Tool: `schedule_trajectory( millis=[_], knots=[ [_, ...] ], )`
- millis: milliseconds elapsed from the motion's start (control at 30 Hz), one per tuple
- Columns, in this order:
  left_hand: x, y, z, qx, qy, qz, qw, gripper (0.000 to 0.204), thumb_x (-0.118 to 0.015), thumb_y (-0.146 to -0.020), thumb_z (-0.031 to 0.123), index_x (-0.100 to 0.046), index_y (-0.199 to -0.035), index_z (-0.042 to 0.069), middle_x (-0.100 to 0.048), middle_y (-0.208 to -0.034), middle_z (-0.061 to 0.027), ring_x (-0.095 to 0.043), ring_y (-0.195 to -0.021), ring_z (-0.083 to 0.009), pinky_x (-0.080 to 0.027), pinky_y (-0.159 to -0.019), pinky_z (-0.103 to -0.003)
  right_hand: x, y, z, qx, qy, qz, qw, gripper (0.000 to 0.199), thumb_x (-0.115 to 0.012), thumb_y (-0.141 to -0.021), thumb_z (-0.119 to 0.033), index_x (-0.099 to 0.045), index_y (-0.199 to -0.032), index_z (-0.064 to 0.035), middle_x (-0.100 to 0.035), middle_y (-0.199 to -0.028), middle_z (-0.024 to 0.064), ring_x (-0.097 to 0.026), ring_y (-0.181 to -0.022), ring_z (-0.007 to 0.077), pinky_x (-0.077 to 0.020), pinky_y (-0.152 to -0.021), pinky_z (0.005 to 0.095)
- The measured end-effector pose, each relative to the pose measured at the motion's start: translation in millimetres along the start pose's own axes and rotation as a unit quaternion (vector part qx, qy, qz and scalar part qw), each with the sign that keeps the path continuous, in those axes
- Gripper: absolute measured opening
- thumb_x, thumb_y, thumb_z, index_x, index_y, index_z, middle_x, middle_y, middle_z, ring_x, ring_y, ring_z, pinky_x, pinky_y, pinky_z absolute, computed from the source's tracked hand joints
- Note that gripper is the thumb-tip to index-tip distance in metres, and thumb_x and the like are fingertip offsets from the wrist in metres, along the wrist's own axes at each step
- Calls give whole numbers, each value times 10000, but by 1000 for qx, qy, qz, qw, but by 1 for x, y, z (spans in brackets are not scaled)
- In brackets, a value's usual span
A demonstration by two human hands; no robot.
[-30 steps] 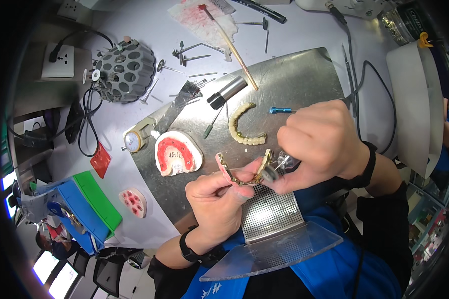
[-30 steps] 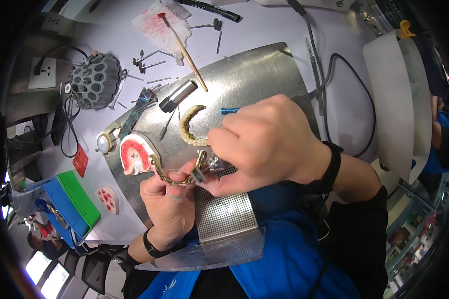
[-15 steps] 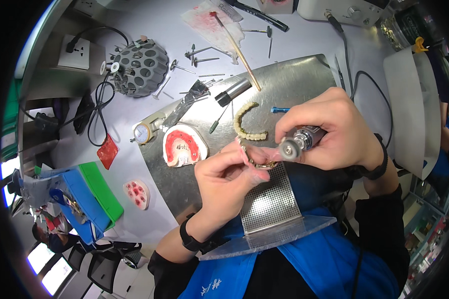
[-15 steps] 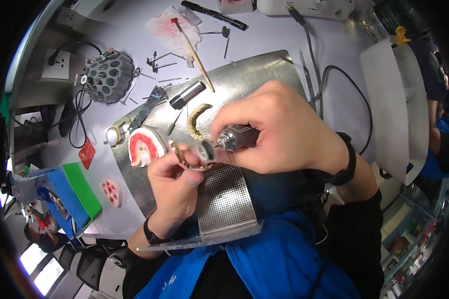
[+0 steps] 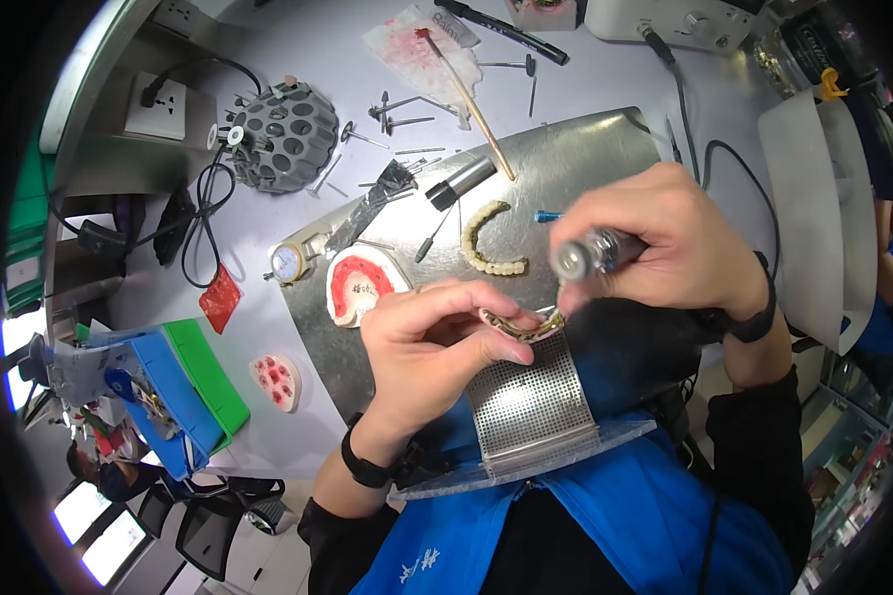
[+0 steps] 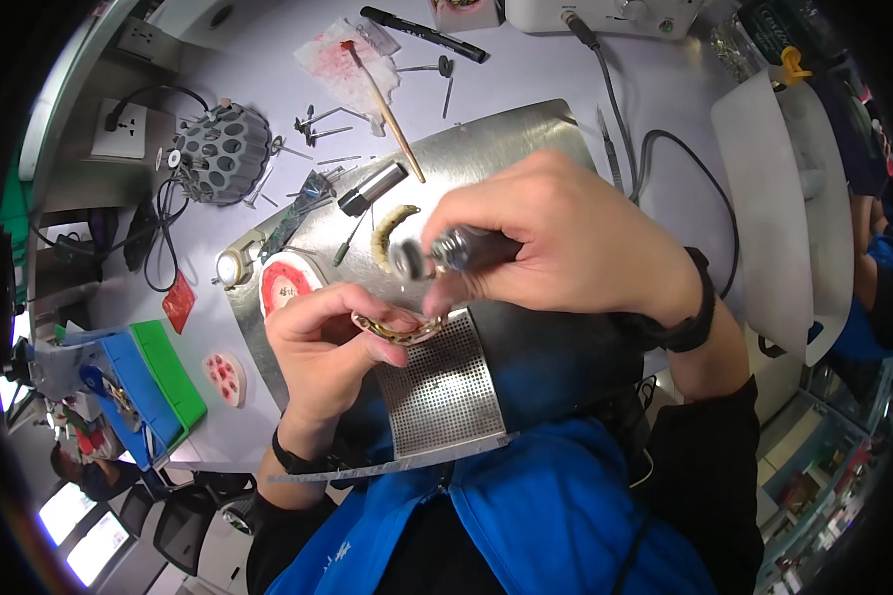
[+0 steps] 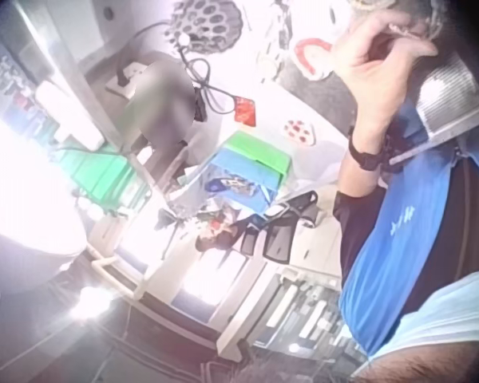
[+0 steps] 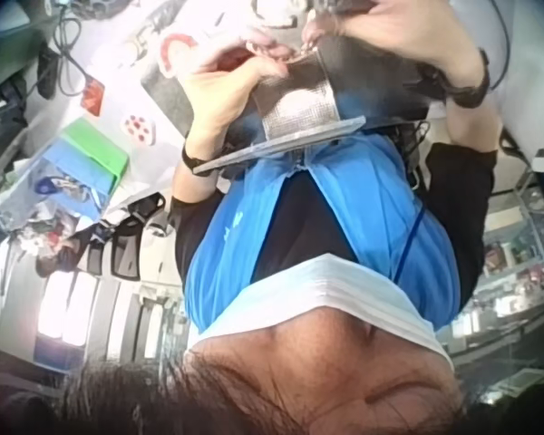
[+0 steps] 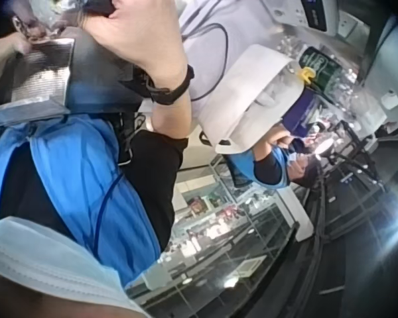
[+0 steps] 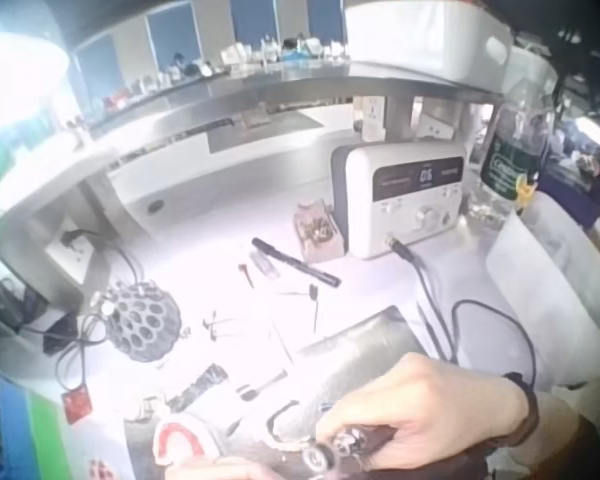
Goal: Polishing and inspecting dental prosthetics using a rotary tool and pliers at a dental lab workstation.
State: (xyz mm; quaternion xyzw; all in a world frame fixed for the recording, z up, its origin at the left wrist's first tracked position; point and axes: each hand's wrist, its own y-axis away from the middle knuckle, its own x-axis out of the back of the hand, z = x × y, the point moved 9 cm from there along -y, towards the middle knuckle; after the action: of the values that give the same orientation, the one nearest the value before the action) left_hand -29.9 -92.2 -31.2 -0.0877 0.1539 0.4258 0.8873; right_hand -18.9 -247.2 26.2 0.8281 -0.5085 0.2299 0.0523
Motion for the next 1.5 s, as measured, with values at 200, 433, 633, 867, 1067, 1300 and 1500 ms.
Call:
schedule_trajectory(
  millis=[200, 433, 633, 867, 1067, 1300, 1500],
  knots=[
    [2, 5, 21, -48, -128, 82, 987, 227, -777, -789, -98, -685, -993, -138, -737, -902, -188, -748, -803, -217, -615, -716, -280, 5, 2, -17, 152, 286, 95, 941, 471, -890, -569, -380, -549, -683, -77, -485, -588, 27, -485, -449, 218, -338, -417, 314],
    [2, 8, 24, -57, -188, 83, 977, 229, -812, -773, -46, -710, -967, -112, -752, -854, -142, -738, -760, -154, -569, -663, -235, -14, 2, -12, 166, 324, 71, 929, 591, -866, -569, -454, -405, -592, -85, -344, -540, 21, -402, -407, 205, -278, -382, 323],
    [0, 10, 27, -56, -214, 98, 970, 206, -825, -765, -29, -724, -933, -93, -754, -831, -126, -735, -738, -146, -559, -649, -230, -21, 4, -9, 171, 331, 68, 925, 603, -842, -594, -481, -390, -581, -83, -327, -542, 23, -406, -406, 201, -281, -377, 326],
    [3, 11, 25, -34, -201, 112, 973, 169, -808, -780, -33, -726, -917, -90, -754, -808, -127, -724, -707, -132, -551, -634, -222, -23, 5, -6, 168, 331, 62, 926, 585, -822, -592, -476, -388, -580, -83, -325, -545, 18, -401, -408, 195, -288, -375, 329],
    [1, 11, 26, -46, -203, 96, 973, 145, -782, -791, -61, -724, -919, -99, -754, -824, -147, -735, -726, -156, -571, -656, -242, -24, 5, -3, 150, 326, 57, 932, 566, -821, -555, -455, -391, -582, -87, -323, -548, 18, -403, -408, 194, -292, -374, 331],
    [-3, 11, 31, -73, -225, 96, 967, 149, -793, -765, -79, -720, -893, -100, -757, -859, -175, -751, -766, -193, -598, -691, -271, -25, 5, -3, 140, 315, 58, 937, 542, -817, -534, -423, -387, -575, -94, -334, -550, 18, -417, -417, 196, -299, -375, 333],
    [-3, 11, 31, -63, -263, 80, 959, 229, -834, -781, -16, -622, -852, -66, -731, -774, -157, -754, -792, -254, -610, -746, -327, -27, 5, -3, 139, 322, 57, 935, 548, -819, -538, -429, -385, -572, -96, -338, -549, 17, -418, -417, 194, -302, -377, 332]
  ],
)
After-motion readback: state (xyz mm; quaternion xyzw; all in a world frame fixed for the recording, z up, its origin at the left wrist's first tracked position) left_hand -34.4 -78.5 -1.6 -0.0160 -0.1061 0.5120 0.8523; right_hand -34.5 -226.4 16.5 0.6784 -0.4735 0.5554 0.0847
